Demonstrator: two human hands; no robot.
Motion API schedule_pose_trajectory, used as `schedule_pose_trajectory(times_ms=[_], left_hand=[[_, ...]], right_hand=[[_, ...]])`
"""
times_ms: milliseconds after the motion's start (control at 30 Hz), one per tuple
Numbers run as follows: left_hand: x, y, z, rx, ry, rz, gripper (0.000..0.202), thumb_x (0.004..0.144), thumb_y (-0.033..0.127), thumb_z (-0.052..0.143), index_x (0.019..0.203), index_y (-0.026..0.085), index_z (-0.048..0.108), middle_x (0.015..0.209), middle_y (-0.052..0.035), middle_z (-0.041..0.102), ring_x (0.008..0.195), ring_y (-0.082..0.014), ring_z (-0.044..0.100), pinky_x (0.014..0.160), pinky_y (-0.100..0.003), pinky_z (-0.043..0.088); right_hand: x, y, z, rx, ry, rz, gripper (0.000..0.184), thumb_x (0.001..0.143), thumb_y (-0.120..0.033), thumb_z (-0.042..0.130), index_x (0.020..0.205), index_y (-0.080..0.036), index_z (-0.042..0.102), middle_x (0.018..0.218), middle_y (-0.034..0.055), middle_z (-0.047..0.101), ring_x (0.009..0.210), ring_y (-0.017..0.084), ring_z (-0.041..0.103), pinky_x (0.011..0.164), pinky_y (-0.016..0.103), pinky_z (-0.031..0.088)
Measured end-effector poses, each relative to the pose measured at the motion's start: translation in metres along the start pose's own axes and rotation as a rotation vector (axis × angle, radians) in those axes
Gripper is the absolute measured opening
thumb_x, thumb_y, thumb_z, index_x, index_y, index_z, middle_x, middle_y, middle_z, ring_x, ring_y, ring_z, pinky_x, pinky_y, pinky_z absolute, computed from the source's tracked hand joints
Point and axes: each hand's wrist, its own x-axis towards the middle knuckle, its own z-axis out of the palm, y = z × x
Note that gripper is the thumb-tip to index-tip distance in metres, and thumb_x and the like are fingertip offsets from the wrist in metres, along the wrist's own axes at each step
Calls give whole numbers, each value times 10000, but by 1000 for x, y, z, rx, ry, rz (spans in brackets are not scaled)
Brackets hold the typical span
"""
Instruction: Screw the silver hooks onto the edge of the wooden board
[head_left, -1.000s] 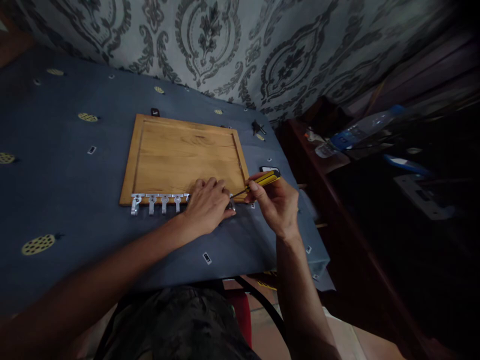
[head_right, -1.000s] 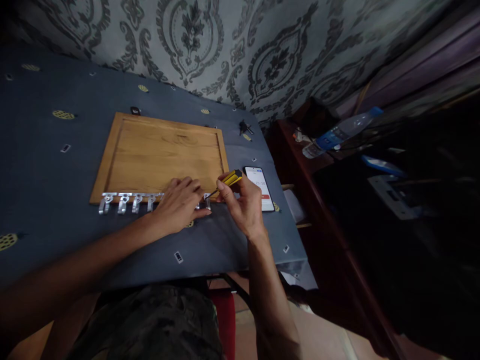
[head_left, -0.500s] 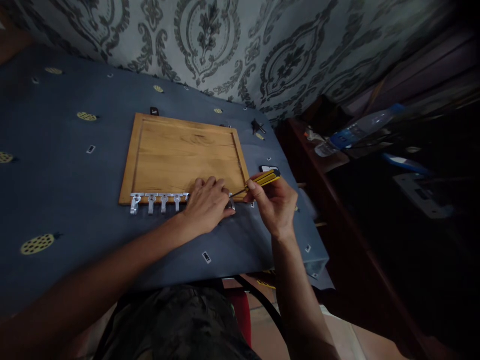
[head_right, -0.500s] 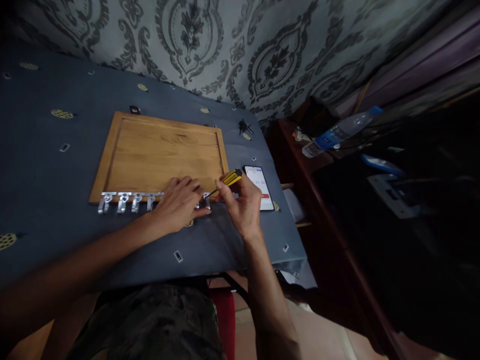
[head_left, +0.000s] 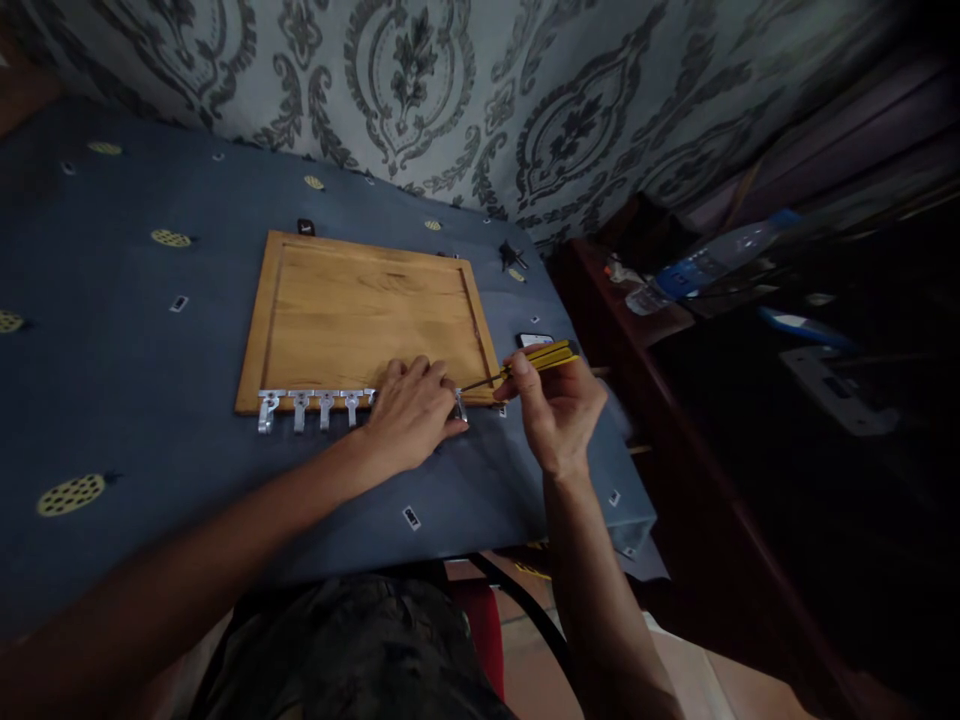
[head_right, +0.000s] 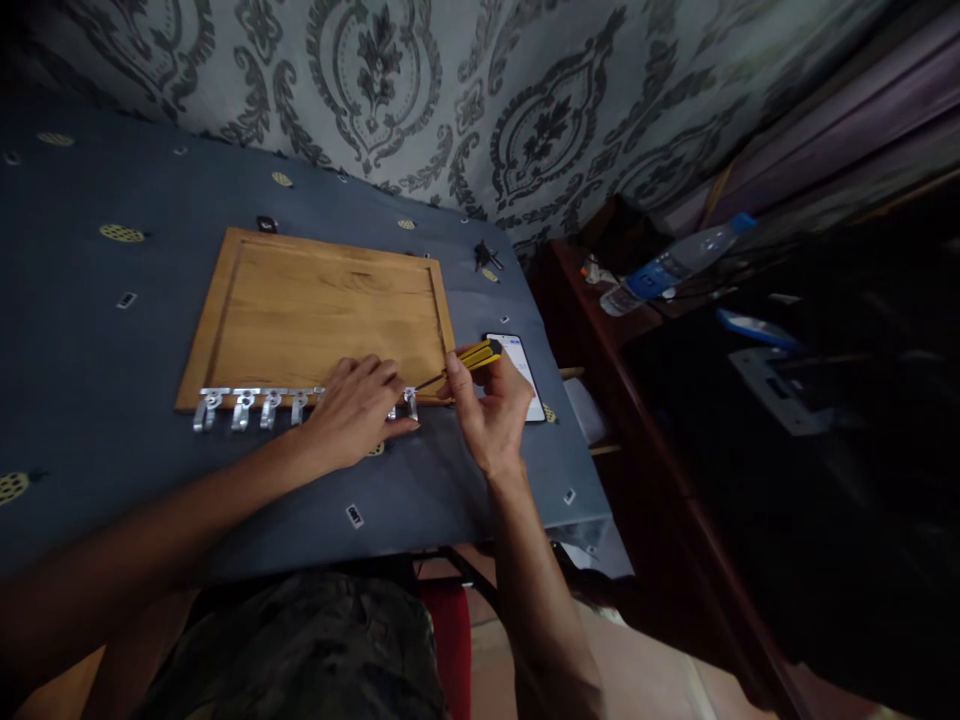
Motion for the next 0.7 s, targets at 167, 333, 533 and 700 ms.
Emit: schedule_pose_trajectory(times_ms=[167,333,533,700], left_hand=[[0,0,0,6,-4,10,361,952,465,643,1074,131,701,1140,-134,638,1127,-322,546,884,-448,407],[0,0,1,10,-1,5,354,955,454,643,1080,129,700,1140,-136,645,1129,-327,551,895,-455,421],[0,1,-1,19,-16,-5,377,951,468,646,1103,125,685,1159,-135,639,1152,-324,545,912,-448,406],[1,2,-3,23,-26,-9,364,945,470,657,1086,136,692,1142,-131,654,1137,-315,562,904,-436,415]], right_hand=[[-3,5,5,22,-23,33,298,894,-502,673,900,-204,649,604,-34,655,529,150,667,534,287,524],[-2,5,7,34,-42,38,278,893,-481,675,896,-206,635,625,-33,658,502,132,642,534,289,526],[2,6,4,21,-124,18,283,912,-483,664,917,-200,646,656,-25,662,557,141,678,552,274,532],[9,-1,-1,11,-238,-31,299,911,-499,667,913,-200,662,752,-6,682,558,119,661,572,264,544]])
